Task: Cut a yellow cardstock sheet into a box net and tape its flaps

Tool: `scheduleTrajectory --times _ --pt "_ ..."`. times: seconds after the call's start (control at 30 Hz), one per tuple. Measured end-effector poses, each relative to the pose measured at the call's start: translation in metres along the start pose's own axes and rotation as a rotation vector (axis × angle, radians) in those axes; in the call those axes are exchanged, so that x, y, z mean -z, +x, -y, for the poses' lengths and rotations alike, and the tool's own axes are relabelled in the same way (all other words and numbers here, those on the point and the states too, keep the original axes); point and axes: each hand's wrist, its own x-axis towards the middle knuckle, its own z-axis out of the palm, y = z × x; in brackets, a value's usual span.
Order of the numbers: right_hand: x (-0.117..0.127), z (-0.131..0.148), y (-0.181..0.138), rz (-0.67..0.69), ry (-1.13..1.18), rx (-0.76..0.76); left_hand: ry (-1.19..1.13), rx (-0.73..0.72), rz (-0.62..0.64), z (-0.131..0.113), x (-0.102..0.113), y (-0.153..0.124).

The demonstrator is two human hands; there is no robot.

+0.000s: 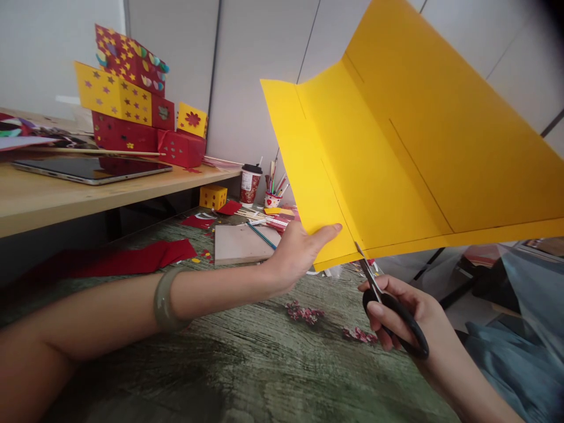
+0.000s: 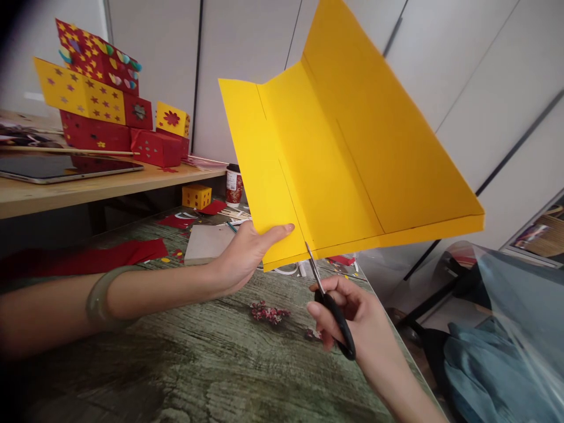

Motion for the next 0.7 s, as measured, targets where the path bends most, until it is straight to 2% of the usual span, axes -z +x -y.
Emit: scheduleTrajectory --times 0.47,0.7 --pt "-0.0005 -0.0003 -0.0011 -0.027 0.018 -0.007 0.031 0.001 -0.022 -0.0011 0.0000 -0.0001" --pt "-0.0025 0.0013 -0.0004 -0.028 0.024 -0.003 0.013 0.019 0.010 0.0002 -0.0010 -0.0023"
